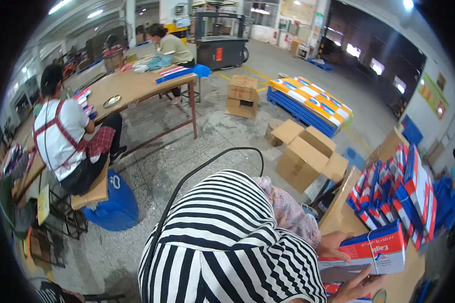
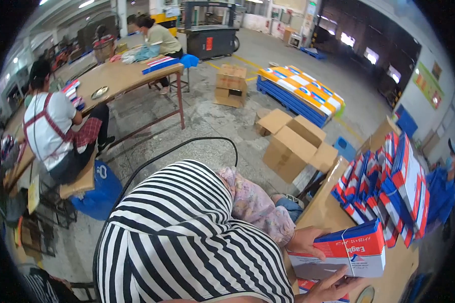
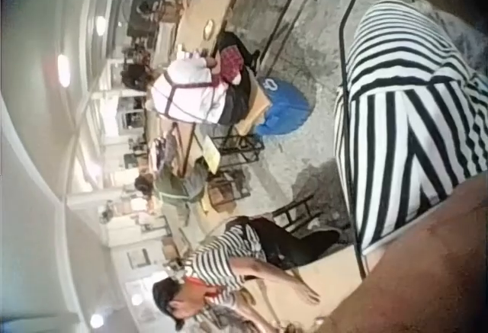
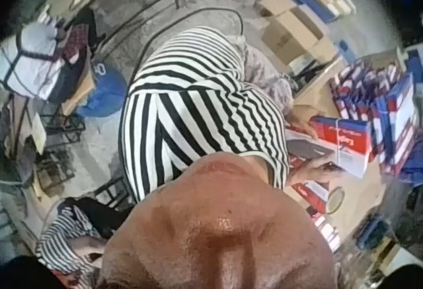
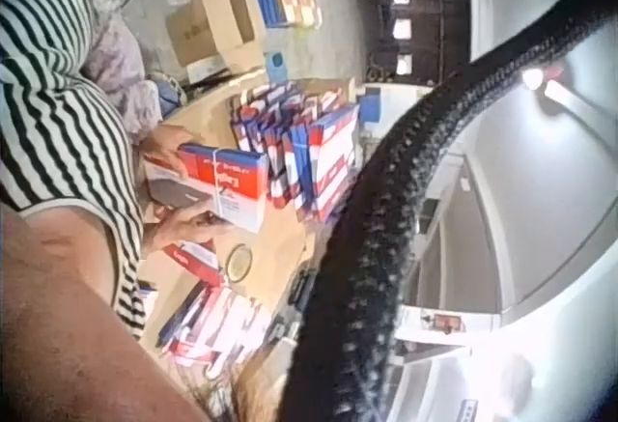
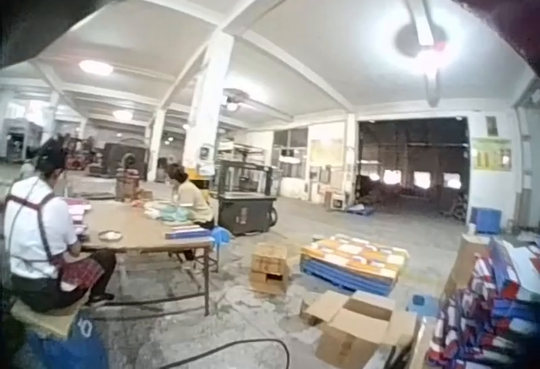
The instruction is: Sorting and stacking cardboard envelopes or folders into groups on a large table.
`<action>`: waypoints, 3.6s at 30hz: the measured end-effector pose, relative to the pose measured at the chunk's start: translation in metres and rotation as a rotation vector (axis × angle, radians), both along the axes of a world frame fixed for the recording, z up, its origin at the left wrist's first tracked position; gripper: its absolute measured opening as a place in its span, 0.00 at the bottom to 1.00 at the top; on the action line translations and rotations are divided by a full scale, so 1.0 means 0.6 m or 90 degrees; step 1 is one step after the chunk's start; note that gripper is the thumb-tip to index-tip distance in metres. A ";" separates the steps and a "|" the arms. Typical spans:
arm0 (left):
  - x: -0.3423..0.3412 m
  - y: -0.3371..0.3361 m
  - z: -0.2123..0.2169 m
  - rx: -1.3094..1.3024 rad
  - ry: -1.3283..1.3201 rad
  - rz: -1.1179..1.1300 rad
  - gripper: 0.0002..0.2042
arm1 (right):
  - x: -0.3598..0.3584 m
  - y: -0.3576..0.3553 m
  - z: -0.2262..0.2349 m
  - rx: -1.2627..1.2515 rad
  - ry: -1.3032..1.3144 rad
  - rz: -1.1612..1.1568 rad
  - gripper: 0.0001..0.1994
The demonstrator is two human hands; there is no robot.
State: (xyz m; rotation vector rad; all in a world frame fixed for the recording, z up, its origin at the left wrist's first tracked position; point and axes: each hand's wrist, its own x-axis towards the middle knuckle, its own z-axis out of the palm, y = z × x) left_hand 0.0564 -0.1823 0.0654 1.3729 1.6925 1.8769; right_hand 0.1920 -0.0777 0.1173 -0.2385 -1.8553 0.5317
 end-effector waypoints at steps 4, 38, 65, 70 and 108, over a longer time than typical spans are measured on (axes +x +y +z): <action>0.007 -0.036 0.009 -0.007 0.049 0.068 0.37 | 0.000 -0.006 -0.004 -0.019 0.018 0.049 0.31; 0.028 -0.095 -0.033 0.046 0.013 0.160 0.36 | -0.017 0.005 -0.012 0.255 -0.005 0.028 0.30; -0.023 -0.092 -0.142 -0.003 -0.012 -0.161 0.46 | 0.005 -0.030 -0.008 0.071 -0.046 0.044 0.29; -0.027 -0.136 -0.099 -0.107 -0.192 -0.173 0.36 | -0.025 -0.025 -0.046 -0.186 -0.057 0.170 0.26; -0.630 0.297 0.553 -0.116 -0.264 -0.324 0.27 | -0.062 0.191 0.020 -0.388 0.133 0.306 0.31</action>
